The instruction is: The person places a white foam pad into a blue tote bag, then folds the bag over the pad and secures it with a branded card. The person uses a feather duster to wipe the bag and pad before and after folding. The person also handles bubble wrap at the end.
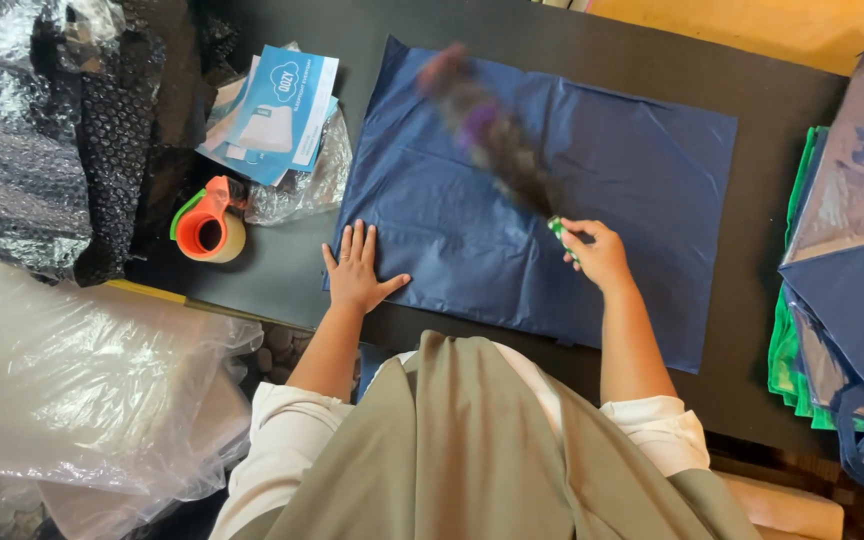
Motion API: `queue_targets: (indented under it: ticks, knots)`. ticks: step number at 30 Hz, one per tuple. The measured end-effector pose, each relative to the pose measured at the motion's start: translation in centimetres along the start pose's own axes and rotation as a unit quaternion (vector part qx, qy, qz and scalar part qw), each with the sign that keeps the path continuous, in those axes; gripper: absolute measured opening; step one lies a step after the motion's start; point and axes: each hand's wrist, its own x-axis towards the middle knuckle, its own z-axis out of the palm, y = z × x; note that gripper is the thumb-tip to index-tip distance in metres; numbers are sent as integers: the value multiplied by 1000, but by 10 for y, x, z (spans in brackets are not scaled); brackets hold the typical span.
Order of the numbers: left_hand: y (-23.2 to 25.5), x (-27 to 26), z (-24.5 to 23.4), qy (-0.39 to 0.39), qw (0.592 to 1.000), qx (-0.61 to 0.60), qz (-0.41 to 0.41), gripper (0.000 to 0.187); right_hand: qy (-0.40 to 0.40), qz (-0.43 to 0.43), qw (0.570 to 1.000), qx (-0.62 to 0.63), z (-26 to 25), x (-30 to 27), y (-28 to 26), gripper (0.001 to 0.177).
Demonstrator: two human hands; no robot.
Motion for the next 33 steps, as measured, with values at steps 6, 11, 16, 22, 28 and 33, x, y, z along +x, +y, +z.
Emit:
queue_targets:
  ticks: [6, 11, 16, 22, 28, 33]
  knots:
    - [1, -1, -4, -16, 1000, 14, 1, 116, -136, 34, 989, 51, 1, -8, 1, 29]
    - [-7, 8, 9, -43, 999, 0, -15, 114, -154, 55, 987, -1, -11, -3, 16, 25]
    - [2, -1, -8, -29, 999, 16, -6, 118, 34, 9, 999, 16, -10, 8, 20, 22]
    - [2, -2, -7, -18, 1000, 6, -2, 117, -52, 40, 989, 131, -62, -37, 16, 27]
    - [-2, 1, 2, -13, 1000, 18, -1, 119, -73, 175, 979, 69, -116, -78, 62, 33]
    - [-3, 0, 3, 0, 1000, 16, -1, 117, 183, 33, 977, 105, -125, -60, 109, 18]
